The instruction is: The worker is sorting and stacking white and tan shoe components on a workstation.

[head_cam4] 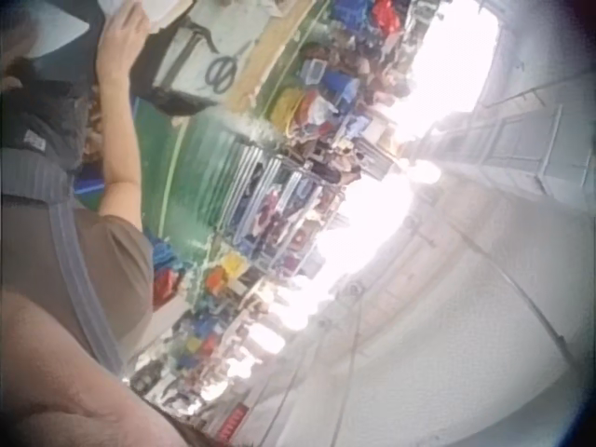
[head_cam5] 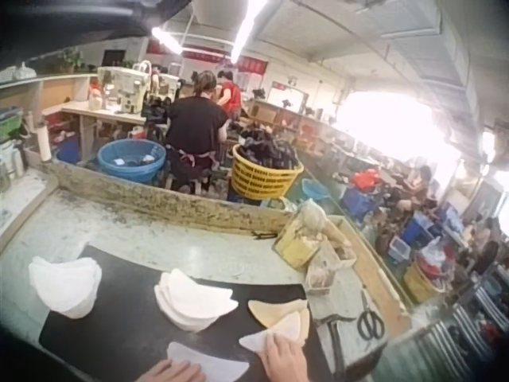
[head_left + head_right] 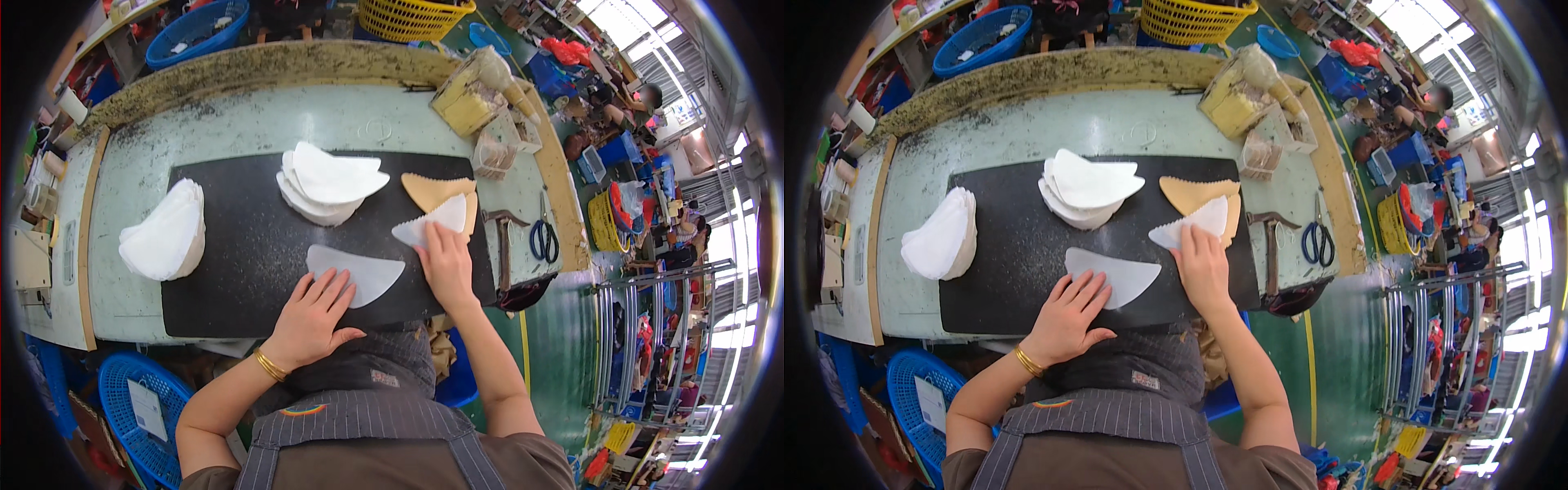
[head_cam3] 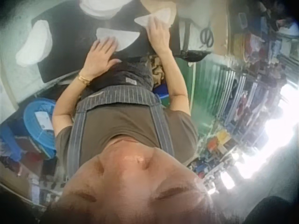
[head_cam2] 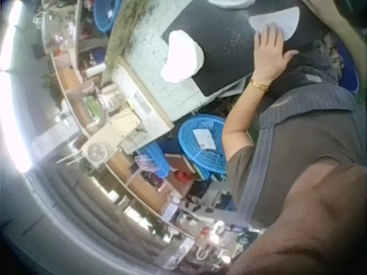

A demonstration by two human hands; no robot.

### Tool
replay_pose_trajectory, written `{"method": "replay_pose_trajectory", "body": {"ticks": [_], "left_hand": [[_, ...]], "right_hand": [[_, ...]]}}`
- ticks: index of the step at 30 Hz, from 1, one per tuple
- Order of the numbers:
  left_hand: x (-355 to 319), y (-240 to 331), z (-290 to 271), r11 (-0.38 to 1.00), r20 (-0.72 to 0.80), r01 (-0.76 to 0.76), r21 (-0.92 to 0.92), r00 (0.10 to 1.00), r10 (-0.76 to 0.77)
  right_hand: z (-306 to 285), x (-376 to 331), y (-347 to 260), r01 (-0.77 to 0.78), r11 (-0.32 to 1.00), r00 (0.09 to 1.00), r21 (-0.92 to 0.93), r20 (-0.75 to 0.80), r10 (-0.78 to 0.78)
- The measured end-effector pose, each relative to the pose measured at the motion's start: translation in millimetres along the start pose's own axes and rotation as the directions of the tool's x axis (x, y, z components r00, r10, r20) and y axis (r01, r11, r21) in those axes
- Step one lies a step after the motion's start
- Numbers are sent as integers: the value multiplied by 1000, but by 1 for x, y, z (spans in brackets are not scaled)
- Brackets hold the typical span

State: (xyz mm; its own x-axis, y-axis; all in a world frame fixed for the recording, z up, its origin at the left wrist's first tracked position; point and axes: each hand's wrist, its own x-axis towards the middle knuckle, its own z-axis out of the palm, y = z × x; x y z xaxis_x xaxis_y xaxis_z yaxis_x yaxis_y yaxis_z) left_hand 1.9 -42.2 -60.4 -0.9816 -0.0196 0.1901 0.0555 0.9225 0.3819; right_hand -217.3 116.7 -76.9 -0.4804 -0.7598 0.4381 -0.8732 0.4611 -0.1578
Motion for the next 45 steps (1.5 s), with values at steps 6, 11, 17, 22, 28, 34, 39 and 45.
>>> {"method": "replay_pose_trajectory", "body": {"ticks": [6,11,17,22,28,34,39,45], "left_hand": [[45,7,7,993,-219,19,-113,975,-44],[125,8,39,937,-347,-41,-347,934,-88],[164,26,74,872,-182,128,-473,954,-239],[170,9,55,925,-249,101,-367,947,-202],[124,-18,21,23,-146,-153,-988,866,-479],[60,0,-51,122,-134,-85,-989,868,-479],[38,12,-35,649,-24,173,-741,959,-283],[31,-13,-32,-19,200,230,-973,797,-570]], "right_hand": [[-16,9,-3,-30,998,998,50,-59,33],[-23,21,33,-507,506,749,698,66,659],[2,21,72,-616,28,612,787,456,647],[-13,18,48,-496,-53,815,867,485,315],[3,9,40,-369,-306,783,877,471,406],[-40,20,-13,-456,118,850,882,392,353],[-57,7,-63,-463,156,885,872,447,132],[-46,3,-64,-317,-127,850,940,341,401]]}}
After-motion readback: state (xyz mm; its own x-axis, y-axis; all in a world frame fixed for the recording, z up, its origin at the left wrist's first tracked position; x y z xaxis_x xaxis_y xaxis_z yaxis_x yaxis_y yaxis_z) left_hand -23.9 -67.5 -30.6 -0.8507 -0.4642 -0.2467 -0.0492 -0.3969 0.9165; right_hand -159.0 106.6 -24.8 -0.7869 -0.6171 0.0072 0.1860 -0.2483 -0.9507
